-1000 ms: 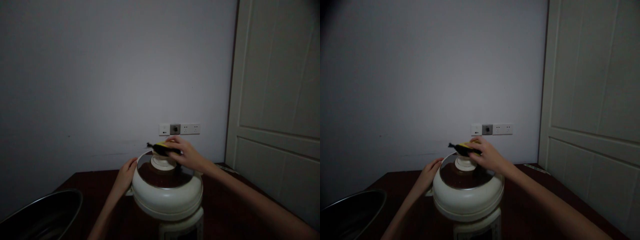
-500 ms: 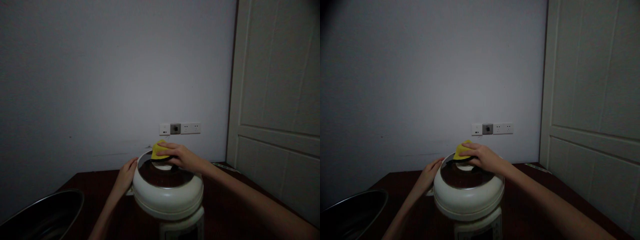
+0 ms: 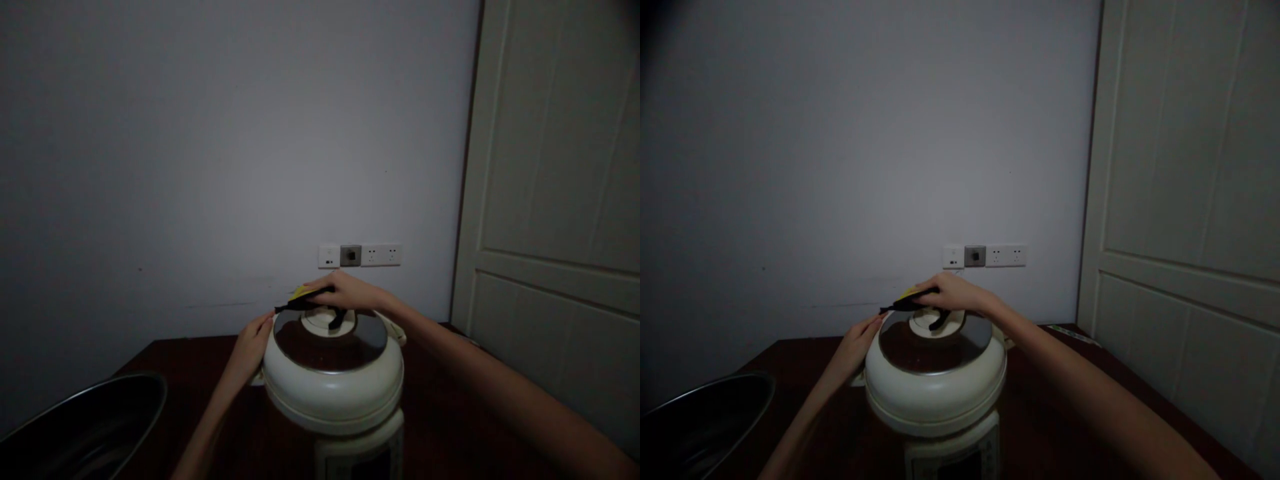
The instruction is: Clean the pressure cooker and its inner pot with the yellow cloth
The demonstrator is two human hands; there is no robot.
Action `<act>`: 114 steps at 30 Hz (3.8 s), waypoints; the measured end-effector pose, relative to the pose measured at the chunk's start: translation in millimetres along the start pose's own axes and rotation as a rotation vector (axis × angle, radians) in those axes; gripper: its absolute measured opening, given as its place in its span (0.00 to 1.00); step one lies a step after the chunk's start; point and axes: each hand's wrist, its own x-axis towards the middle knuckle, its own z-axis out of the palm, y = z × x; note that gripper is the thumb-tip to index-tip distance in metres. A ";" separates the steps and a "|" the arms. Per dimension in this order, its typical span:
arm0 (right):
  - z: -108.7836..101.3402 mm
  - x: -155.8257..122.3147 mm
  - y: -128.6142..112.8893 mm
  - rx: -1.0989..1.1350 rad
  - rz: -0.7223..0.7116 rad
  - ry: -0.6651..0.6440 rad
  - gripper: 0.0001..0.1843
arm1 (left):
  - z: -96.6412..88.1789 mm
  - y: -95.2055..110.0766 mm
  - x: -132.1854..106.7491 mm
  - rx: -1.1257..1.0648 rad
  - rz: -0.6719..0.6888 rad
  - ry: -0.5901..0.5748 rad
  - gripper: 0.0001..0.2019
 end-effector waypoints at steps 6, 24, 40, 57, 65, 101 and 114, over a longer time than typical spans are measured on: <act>10.2 -12.7 9.3 0.085 0.031 0.193 0.19 | -1.0 1.4 0.2 -0.034 0.000 -0.015 0.22; 6.9 -6.5 12.3 -0.017 -0.027 0.106 0.19 | -0.5 3.1 -2.0 -0.030 0.021 -0.014 0.22; -14.5 -12.6 92.8 -0.057 0.106 0.282 0.23 | -0.5 -1.5 -0.1 -0.025 0.017 -0.042 0.25; 18.2 -88.0 6.8 -0.265 0.106 0.188 0.13 | -1.8 -4.3 4.0 0.016 0.039 -0.003 0.25; 37.6 -95.2 -54.1 -0.371 0.006 0.128 0.22 | -2.0 -5.4 3.5 0.066 0.039 -0.027 0.25; 53.3 -164.2 10.9 -0.062 0.501 0.581 0.30 | 35.9 67.4 86.1 0.186 0.273 -0.649 0.17; 78.2 -165.7 12.4 -0.150 0.543 0.532 0.42 | -2.2 64.7 41.4 0.309 0.151 -0.581 0.14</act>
